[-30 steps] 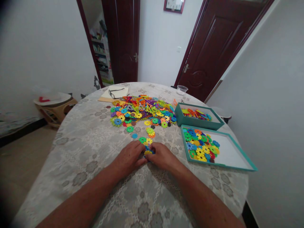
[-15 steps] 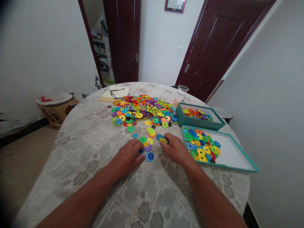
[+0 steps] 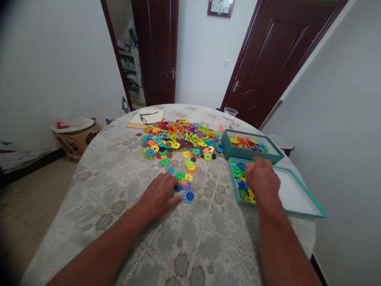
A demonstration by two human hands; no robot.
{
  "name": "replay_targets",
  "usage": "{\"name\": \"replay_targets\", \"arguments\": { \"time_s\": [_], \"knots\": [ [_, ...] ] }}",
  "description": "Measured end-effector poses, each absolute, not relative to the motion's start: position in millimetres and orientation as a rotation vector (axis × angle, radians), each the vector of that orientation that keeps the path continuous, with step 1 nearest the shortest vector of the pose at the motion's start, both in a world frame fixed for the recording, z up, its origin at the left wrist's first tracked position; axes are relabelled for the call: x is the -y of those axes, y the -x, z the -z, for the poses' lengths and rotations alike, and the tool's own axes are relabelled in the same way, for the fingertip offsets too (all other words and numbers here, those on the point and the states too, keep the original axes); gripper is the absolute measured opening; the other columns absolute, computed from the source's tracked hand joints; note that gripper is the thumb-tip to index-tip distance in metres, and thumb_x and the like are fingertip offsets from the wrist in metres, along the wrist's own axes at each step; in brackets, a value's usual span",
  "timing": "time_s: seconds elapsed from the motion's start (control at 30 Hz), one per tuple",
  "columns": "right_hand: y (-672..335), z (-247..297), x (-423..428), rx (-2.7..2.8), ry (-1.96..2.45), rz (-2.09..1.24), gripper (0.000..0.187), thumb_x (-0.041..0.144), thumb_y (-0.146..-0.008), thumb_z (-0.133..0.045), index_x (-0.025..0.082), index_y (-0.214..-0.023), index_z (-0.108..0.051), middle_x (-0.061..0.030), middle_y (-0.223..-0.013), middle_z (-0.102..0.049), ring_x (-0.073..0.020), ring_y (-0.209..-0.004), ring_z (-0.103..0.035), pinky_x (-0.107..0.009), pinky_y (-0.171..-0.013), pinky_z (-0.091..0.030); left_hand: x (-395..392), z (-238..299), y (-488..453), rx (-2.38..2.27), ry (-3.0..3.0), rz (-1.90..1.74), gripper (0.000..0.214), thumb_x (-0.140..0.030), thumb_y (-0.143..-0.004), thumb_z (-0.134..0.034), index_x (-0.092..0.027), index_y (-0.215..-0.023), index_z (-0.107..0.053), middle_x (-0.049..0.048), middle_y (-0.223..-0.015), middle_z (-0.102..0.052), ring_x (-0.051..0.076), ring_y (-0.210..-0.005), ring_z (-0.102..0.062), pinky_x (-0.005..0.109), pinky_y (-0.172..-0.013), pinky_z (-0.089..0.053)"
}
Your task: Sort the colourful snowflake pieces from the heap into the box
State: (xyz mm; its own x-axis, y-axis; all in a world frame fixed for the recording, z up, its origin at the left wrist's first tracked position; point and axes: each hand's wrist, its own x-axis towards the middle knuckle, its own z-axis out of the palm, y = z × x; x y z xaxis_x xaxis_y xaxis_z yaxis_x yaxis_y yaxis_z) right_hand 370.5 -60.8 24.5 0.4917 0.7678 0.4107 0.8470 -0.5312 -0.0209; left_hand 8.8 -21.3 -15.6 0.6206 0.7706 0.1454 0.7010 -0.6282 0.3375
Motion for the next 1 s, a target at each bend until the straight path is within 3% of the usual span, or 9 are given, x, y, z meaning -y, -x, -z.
{"name": "replay_targets", "arguments": {
  "time_s": [0.13, 0.23, 0.3, 0.53, 0.73, 0.87, 1.0],
  "knots": [
    [-316, -20, 54, 1.796, 2.064, 0.173, 0.025, 0.031, -0.098, -0.052, 0.017, -0.112, -0.068, -0.0152, -0.115, -0.069, -0.0291, -0.111, -0.064, -0.038, -0.095, -0.048, 22, 15, -11, -1.214, -2.61, -0.397, 0.037, -0.048, -0.084, -0.079, -0.023, -0.105, -0.063, 0.0092, -0.116, -0.062, 0.029, -0.109, -0.055, 0.043, -0.094, -0.046],
    [-267, -11, 57, 2.088, 1.789, -0.359, 0.018, 0.031, -0.095, -0.059, 0.02, -0.105, -0.069, -0.0087, -0.105, -0.07, -0.0235, -0.097, -0.065, -0.034, -0.087, -0.048, 24, 17, -14, -1.264, -2.612, -0.4, 0.04, -0.049, -0.082, -0.081, -0.024, -0.106, -0.063, 0.0091, -0.118, -0.062, 0.03, -0.111, -0.055, 0.044, -0.095, -0.046],
    [-243, -4, 62, 2.202, 1.694, -0.536, 0.02, 0.032, -0.091, -0.066, 0.021, -0.107, -0.069, -0.0074, -0.104, -0.069, -0.0219, -0.093, -0.063, -0.032, -0.084, -0.047, 25, 18, -16, -1.288, -2.613, -0.404, 0.041, -0.05, -0.082, -0.081, -0.023, -0.108, -0.062, 0.0092, -0.118, -0.062, 0.031, -0.112, -0.054, 0.045, -0.096, -0.046],
    [-222, -1, 71, 2.21, 1.741, -0.619, 0.021, 0.026, -0.084, -0.07, 0.02, -0.102, -0.064, -0.006, -0.103, -0.064, -0.0209, -0.092, -0.058, -0.03, -0.08, -0.041, 21, 20, -15, -1.255, -2.566, -0.422, 0.031, -0.041, -0.085, -0.078, -0.023, -0.104, -0.062, 0.0084, -0.116, -0.061, 0.029, -0.109, -0.055, 0.042, -0.091, -0.047],
    [-219, -1, 70, 2.06, 1.637, -0.834, 0.015, 0.02, -0.083, -0.065, 0.023, -0.095, -0.057, 0.0025, -0.084, -0.065, -0.0165, -0.077, -0.058, -0.026, -0.068, -0.038, 17, 22, -10, -1.264, -2.475, -0.497, 0.017, -0.025, -0.087, -0.071, -0.023, -0.101, -0.061, 0.0068, -0.114, -0.062, 0.026, -0.109, -0.056, 0.04, -0.095, -0.047],
    [-220, 6, 60, 1.932, 1.629, -0.697, 0.025, 0.021, -0.089, -0.062, 0.024, -0.114, -0.062, 0.0004, -0.09, -0.07, -0.0184, -0.084, -0.063, -0.028, -0.076, -0.044, 11, 21, -4, -1.363, -2.405, -0.559, 0.021, -0.018, -0.089, -0.065, -0.023, -0.108, -0.061, 0.007, -0.115, -0.063, 0.024, -0.113, -0.057, 0.039, -0.101, -0.047],
    [-226, 15, 47, 1.913, 1.656, -0.565, 0.044, 0.024, -0.091, -0.062, 0.021, -0.135, -0.063, -0.0052, -0.1, -0.074, -0.0218, -0.09, -0.067, -0.034, -0.085, -0.049, 9, 20, -2, -1.405, -2.43, -0.53, 0.027, -0.025, -0.09, -0.068, -0.021, -0.116, -0.063, 0.0101, -0.117, -0.063, 0.027, -0.114, -0.057, 0.042, -0.103, -0.047]
  ]
}}
